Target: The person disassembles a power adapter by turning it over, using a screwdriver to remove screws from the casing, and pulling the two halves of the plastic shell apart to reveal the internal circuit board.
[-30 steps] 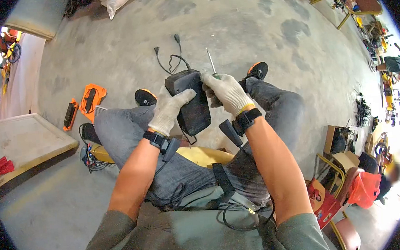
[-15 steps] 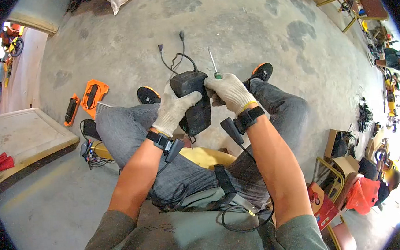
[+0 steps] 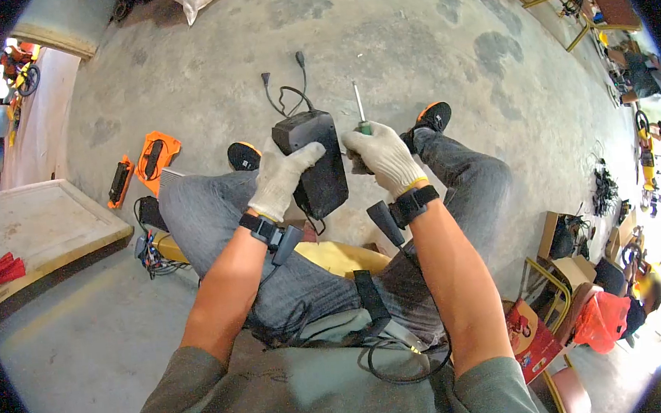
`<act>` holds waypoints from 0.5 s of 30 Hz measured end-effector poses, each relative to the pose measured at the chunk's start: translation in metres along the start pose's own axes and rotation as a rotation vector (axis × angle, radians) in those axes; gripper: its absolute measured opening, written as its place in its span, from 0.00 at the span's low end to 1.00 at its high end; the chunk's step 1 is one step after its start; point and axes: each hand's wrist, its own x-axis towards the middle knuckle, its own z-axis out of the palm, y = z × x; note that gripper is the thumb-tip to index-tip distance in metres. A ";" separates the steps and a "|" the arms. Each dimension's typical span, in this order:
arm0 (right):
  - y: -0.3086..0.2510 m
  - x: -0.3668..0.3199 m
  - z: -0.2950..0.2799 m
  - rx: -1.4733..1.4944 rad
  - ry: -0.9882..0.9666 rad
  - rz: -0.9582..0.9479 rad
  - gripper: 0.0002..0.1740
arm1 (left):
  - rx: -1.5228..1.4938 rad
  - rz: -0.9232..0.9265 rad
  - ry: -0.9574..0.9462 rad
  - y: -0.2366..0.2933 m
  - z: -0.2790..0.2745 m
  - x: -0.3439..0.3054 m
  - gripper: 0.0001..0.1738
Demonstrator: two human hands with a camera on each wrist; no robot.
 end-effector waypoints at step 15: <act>0.081 -0.025 0.006 0.539 0.053 0.197 0.14 | -0.667 -0.104 0.009 -0.023 -0.014 0.020 0.25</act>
